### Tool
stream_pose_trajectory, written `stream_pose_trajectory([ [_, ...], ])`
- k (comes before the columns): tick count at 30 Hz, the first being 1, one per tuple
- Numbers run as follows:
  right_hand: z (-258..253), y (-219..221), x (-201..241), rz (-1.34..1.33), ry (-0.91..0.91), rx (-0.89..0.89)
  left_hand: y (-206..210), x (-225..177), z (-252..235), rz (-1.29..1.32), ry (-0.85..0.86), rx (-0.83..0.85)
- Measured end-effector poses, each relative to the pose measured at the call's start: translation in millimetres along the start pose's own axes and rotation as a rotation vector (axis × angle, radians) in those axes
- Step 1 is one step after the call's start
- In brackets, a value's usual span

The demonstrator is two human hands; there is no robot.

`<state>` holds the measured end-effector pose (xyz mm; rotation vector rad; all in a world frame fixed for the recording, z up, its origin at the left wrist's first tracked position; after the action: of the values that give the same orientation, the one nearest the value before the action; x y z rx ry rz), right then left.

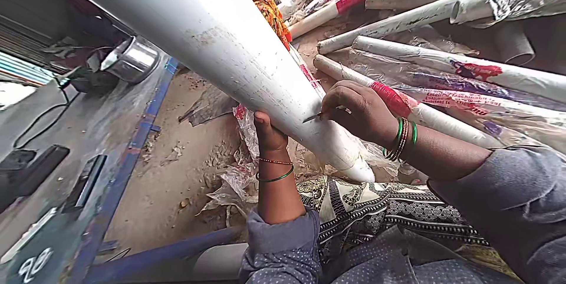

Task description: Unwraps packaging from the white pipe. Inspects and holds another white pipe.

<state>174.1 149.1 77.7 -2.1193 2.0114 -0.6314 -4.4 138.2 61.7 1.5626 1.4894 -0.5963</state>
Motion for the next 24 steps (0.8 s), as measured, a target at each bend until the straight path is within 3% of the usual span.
stream_pose_trajectory([
  [4, 16, 8, 3, 0.05, -0.057, 0.045, 5, 0, 1, 0.008, 0.004, 0.05],
  [9, 83, 31, 12, 0.161, -0.123, 0.225, 0, -1, -1, -0.015, 0.024, 0.002],
  [17, 2, -7, 15, 0.168, -0.043, -0.001, 2, 2, -2, 0.019, -0.013, 0.01],
  [24, 79, 30, 21, 0.22, -0.059, 0.228, -4, 6, -1, 0.024, -0.024, -0.029],
])
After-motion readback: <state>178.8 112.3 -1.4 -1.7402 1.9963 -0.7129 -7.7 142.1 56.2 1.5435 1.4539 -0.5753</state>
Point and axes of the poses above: each hand's wrist, its own z-axis away from the middle knuckle, its own y-axis out of the palm, x = y × z, the point moved 9 cm from there along -z, towards the middle knuckle, and after that the axes turned 10 degrees about -y, right-handed, at the moved point
